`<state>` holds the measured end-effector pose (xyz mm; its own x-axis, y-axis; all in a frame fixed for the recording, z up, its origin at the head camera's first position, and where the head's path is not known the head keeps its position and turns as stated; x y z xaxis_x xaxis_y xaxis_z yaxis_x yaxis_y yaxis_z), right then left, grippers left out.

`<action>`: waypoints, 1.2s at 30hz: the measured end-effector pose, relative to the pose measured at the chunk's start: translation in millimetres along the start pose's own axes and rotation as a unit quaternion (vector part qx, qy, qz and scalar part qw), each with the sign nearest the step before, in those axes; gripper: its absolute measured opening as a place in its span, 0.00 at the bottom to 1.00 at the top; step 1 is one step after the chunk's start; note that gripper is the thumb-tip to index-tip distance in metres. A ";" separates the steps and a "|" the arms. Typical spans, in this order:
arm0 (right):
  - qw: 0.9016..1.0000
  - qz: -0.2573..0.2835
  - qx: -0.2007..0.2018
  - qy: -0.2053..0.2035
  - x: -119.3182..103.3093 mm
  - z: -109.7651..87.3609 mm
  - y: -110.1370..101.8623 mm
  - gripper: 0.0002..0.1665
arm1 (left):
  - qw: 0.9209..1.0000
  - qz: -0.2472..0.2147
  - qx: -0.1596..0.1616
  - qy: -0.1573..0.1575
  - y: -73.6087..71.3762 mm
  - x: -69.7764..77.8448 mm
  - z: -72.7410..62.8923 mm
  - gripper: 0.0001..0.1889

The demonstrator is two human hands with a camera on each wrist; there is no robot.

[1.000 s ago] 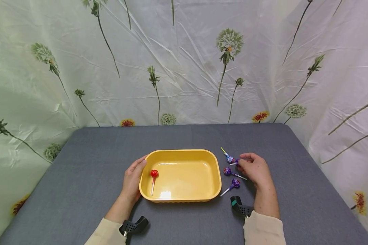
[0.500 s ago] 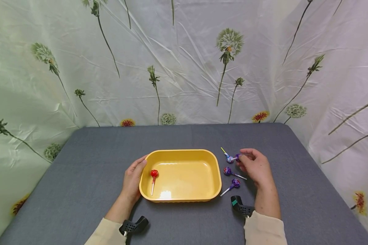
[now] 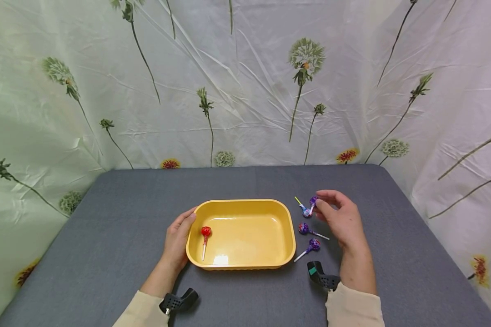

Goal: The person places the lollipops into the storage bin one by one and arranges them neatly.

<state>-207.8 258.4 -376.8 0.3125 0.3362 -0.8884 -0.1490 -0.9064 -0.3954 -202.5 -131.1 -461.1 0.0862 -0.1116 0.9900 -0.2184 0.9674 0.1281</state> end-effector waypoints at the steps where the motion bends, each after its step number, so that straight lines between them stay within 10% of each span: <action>1: 1.000 -0.003 -0.002 -0.005 -1.8 -0.9 1.3 0.24 | 1.000 0.001 0.000 0.000 -0.3 -0.2 0.1 0.22; 26: 0.981 -0.033 -0.169 -0.087 -59.6 -49.6 115.9 0.19 | 1.000 -0.013 0.001 0.001 -1.7 0.8 2.0 0.22; 36: 0.981 -0.034 -0.168 -0.087 -55.7 -48.0 145.0 0.17 | 1.000 -0.004 0.001 0.005 -0.2 2.4 0.5 0.22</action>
Point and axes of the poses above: each hand's wrist, its own z-axis towards the middle knuckle, its own y-axis out of the palm, x = y × z, the point moved 7 cm from there along z, towards the middle knuckle, and after that the axes turned 11 degrees about y, right-handed, at the moved point
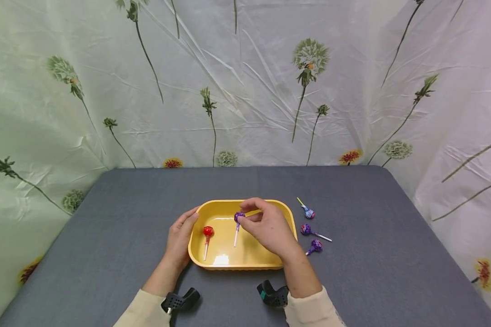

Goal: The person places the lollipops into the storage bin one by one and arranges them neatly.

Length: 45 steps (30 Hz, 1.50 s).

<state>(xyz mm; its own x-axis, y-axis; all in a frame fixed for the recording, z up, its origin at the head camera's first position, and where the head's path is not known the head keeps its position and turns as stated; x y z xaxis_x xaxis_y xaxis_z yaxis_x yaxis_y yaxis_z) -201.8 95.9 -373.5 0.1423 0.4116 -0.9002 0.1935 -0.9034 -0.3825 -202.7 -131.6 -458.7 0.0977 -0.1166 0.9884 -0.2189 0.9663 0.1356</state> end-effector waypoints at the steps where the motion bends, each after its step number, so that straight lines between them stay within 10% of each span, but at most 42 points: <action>1: 1.000 -0.002 0.002 0.001 0.6 1.0 2.2 0.17 | 1.000 0.000 0.000 -0.001 -0.2 -0.3 0.1 0.22; 23: 0.995 -0.095 0.019 0.016 -6.8 15.0 51.2 0.18 | 1.000 0.003 -0.005 -0.015 -0.3 -4.4 0.8 0.21; 45: 0.960 -0.278 0.031 -0.004 -5.9 24.4 79.1 0.13 | 1.000 0.001 -0.008 -0.007 -0.9 -5.2 2.1 0.21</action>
Point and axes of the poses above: each hand's wrist, its own z-axis towards the middle knuckle, its own y-axis out of the palm, x = y × z, the point moved 7 cm from there along z, towards the middle knuckle, and after that the axes turned 11 degrees about y, right-handed, at the moved point
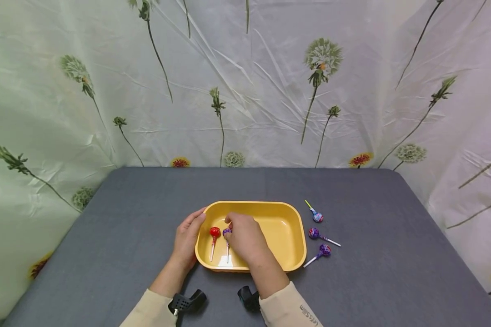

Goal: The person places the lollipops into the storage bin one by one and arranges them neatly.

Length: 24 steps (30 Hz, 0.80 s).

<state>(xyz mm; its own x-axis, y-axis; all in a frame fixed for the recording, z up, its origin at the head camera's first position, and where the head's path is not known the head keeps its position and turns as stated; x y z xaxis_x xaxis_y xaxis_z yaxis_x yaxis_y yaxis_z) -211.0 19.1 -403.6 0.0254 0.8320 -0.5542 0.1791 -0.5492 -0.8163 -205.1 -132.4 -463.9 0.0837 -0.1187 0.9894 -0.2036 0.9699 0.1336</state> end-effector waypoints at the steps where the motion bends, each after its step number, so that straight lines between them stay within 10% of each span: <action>1: 1.000 -0.001 -0.001 0.000 -0.1 -0.1 0.3 0.13 | 1.000 -0.003 0.000 0.000 0.1 -0.1 0.0 0.21; 24: 1.000 -0.019 0.001 -0.005 0.5 -2.2 2.8 0.14 | 1.000 -0.004 0.000 0.008 1.4 3.3 -3.0 0.23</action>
Point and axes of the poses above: each hand's wrist, its own z-axis towards the middle knuckle, its own y-axis out of the palm, x = y × z, the point moved 7 cm from there along z, towards the middle knuckle, and after that the axes turned 11 degrees about y, right-handed, at the moved point
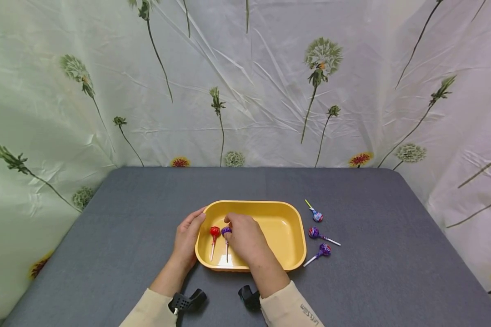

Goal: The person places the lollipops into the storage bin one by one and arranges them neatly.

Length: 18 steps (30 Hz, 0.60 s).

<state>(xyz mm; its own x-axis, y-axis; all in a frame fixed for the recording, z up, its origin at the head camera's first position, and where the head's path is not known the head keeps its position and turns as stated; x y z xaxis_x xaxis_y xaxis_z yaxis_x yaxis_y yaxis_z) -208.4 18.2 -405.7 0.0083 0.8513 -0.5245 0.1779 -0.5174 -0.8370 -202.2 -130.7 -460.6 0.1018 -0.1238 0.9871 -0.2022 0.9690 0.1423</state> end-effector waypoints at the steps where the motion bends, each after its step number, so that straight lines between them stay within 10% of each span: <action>1: 1.000 -0.001 0.000 0.000 0.0 0.1 -0.1 0.14 | 1.000 -0.001 0.000 0.000 0.0 -0.1 0.1 0.23; 18: 1.000 -0.015 0.007 -0.008 0.5 1.0 -2.4 0.14 | 1.000 0.000 -0.001 -0.003 0.5 1.2 -0.1 0.23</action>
<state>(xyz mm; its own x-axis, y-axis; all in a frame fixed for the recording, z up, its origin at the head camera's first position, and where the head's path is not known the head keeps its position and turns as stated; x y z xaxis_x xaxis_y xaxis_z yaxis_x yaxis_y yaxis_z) -209.8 19.8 -404.1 -0.0131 0.8650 -0.5017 0.1631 -0.4932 -0.8545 -202.1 -130.4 -459.3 0.0954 -0.1246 0.9876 -0.2010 0.9693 0.1417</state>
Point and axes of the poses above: each hand's wrist, its own z-axis towards the middle knuckle, its own y-axis out of the palm, x = y × z, the point moved 7 cm from there along z, towards the middle knuckle, and after that the axes turned 11 degrees about y, right-handed, at the moved point
